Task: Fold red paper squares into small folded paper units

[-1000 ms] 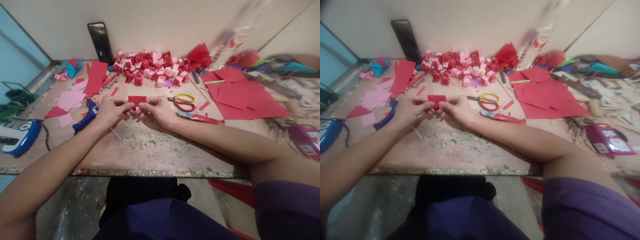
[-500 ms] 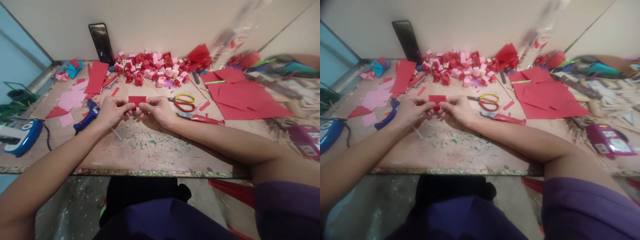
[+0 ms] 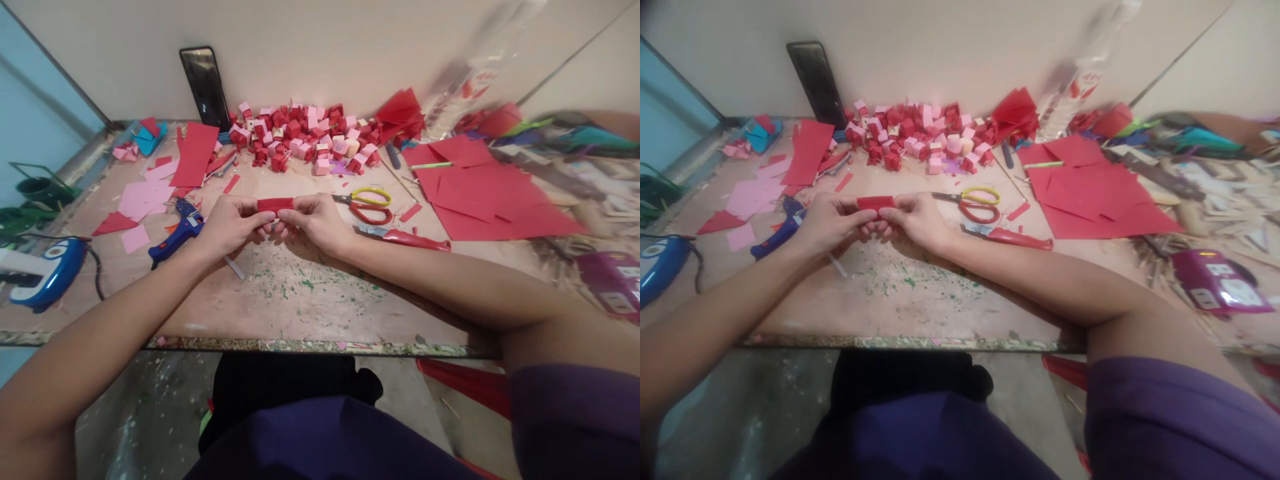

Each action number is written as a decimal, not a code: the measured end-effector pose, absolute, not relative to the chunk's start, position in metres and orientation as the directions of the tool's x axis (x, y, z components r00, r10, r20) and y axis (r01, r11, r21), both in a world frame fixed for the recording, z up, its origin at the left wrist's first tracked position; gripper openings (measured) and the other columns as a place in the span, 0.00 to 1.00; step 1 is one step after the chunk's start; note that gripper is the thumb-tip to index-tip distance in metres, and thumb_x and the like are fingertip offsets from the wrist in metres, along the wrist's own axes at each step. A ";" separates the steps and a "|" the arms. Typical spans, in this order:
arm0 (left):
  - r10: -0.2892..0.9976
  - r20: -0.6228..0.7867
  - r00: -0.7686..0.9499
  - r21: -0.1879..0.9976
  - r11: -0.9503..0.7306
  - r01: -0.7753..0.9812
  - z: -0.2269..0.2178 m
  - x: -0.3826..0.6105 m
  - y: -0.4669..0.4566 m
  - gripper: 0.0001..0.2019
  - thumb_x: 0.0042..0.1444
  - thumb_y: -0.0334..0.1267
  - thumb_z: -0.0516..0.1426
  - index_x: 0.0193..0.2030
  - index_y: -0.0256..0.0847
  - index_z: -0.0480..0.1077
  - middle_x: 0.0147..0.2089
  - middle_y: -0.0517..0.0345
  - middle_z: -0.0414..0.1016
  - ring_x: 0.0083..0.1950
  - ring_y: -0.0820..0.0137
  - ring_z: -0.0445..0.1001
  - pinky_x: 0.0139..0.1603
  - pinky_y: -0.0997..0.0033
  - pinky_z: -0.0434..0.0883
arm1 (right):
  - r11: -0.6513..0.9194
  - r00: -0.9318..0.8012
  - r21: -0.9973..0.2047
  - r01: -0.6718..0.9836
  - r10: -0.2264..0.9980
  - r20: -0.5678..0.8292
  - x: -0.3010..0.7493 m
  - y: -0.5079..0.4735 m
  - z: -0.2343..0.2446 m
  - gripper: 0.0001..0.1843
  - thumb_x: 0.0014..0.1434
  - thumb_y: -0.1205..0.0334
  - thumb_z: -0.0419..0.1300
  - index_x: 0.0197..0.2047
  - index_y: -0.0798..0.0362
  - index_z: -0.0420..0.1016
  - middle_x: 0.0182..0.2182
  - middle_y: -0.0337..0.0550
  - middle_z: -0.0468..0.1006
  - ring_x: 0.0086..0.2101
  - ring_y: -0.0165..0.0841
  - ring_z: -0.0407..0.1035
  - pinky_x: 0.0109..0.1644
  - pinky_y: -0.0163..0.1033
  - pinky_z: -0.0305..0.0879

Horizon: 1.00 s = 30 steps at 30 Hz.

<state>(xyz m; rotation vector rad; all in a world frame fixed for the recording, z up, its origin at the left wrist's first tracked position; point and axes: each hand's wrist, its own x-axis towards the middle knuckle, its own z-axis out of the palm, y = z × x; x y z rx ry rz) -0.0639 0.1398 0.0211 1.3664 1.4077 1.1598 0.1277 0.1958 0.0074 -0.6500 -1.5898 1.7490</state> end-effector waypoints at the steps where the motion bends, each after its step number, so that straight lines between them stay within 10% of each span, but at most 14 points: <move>1: 0.997 0.033 -0.063 0.974 -0.019 0.224 0.020 -0.064 0.140 0.08 0.61 0.31 0.68 0.30 0.33 0.80 0.26 0.56 0.81 0.23 0.74 0.75 0.26 0.71 0.74 | -0.023 -0.647 -0.988 -0.154 0.758 0.083 0.128 0.196 0.007 0.17 0.61 0.51 0.75 0.32 0.57 0.82 0.29 0.47 0.84 0.28 0.32 0.78 0.37 0.39 0.78; 30: 0.976 0.209 -0.064 0.926 -0.176 0.333 0.026 -0.071 0.140 0.07 0.54 0.41 0.69 0.36 0.40 0.82 0.30 0.58 0.81 0.27 0.72 0.74 0.29 0.72 0.71 | 0.227 -0.738 -0.969 0.096 0.670 0.084 0.132 0.205 0.006 0.20 0.69 0.47 0.66 0.38 0.55 0.88 0.31 0.43 0.85 0.28 0.28 0.70 0.35 0.38 0.68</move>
